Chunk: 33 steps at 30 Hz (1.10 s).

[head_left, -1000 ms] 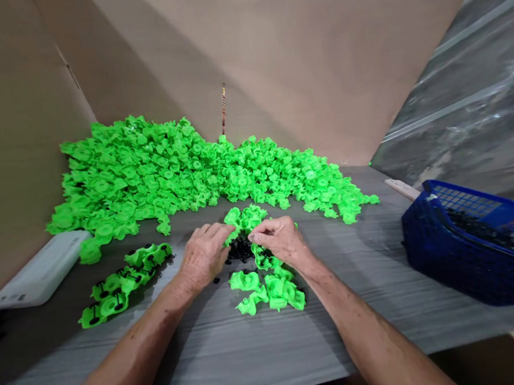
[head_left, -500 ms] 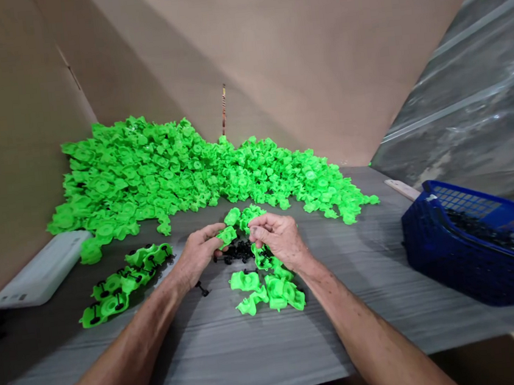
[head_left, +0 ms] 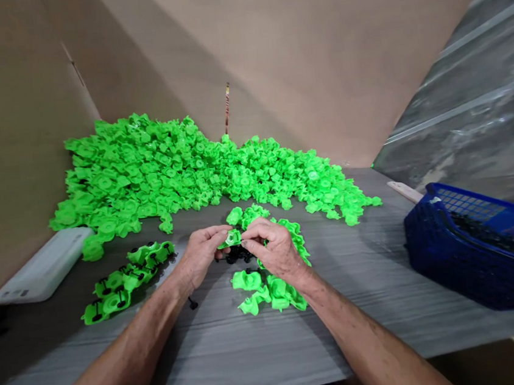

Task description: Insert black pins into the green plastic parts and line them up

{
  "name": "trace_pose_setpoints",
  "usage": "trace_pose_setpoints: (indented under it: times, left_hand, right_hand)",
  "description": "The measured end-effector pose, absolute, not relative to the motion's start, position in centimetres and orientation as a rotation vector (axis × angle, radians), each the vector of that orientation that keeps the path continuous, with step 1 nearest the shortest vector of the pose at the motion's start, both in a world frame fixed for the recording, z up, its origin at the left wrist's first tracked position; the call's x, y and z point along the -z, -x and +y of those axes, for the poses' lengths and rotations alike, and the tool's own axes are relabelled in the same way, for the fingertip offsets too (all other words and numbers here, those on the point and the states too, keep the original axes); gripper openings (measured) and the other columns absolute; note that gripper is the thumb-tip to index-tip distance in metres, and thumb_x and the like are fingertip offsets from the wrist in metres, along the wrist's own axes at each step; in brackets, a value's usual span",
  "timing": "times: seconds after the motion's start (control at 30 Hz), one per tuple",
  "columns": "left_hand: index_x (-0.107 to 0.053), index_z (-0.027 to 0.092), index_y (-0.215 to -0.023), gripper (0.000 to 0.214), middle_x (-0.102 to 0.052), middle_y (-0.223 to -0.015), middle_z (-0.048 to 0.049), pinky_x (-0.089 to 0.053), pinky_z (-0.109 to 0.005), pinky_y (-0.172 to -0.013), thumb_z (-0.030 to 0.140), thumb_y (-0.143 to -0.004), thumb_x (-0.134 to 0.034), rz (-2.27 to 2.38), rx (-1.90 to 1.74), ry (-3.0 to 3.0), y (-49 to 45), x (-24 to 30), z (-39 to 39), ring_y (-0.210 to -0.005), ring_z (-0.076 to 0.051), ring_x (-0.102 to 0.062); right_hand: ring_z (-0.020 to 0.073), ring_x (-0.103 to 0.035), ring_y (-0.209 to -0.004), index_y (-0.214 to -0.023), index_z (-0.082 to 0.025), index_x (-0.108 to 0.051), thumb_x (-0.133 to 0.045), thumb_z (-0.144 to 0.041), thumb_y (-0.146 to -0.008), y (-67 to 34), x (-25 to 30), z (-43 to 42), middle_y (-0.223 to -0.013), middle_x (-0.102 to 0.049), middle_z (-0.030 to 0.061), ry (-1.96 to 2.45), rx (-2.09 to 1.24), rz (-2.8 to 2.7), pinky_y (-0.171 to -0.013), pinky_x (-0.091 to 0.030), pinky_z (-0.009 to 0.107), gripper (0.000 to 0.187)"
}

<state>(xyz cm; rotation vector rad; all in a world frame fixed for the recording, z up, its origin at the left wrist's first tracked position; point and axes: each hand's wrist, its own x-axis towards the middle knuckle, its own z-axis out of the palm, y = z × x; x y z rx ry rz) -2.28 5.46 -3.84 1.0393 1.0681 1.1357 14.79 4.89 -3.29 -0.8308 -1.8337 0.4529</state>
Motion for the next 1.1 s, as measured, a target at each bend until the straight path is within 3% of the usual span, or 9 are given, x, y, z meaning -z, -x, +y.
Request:
trace_pose_setpoints:
  times: [0.53,0.9,1.1]
  left_hand:
    - [-0.071,0.012,-0.085,0.034,-0.065,-0.069,-0.0017,-0.038,-0.022,-0.048,0.037,-0.062,-0.075,0.999,-1.144,-0.982,2.2,3.9,5.1,-0.052,-0.010,-0.057]
    - [-0.057,0.016,-0.073,0.045,-0.055,-0.050,0.0051,-0.034,-0.019,-0.043,0.048,-0.055,-0.083,1.004,-1.223,-1.015,0.9,4.6,5.2,-0.042,-0.006,-0.047]
    - [-0.063,0.014,-0.083,0.048,-0.056,-0.050,0.0050,-0.035,-0.019,-0.043,0.047,-0.054,-0.083,1.011,-1.231,-0.982,0.9,4.5,5.0,-0.042,-0.007,-0.047]
  right_hand:
    - [0.0129,-0.057,-0.066,-0.070,-0.019,-0.067,-0.060,-0.009,-0.079,-14.5,3.8,4.8,-0.069,-0.059,0.0002,0.823,-0.392,-1.924,-0.062,-0.045,0.026,0.016]
    - [0.0126,-0.057,-0.067,-0.070,-0.018,-0.067,-0.061,-0.010,-0.080,-14.1,3.7,4.5,-0.071,-0.058,0.0006,0.792,-0.478,-1.962,-0.065,-0.046,0.026,0.014]
    - [0.0117,-0.054,-0.064,-0.065,-0.018,-0.064,-0.062,-0.010,-0.077,-14.2,3.5,4.7,-0.067,-0.056,-0.0010,0.857,-0.562,-1.926,-0.061,-0.043,0.025,0.014]
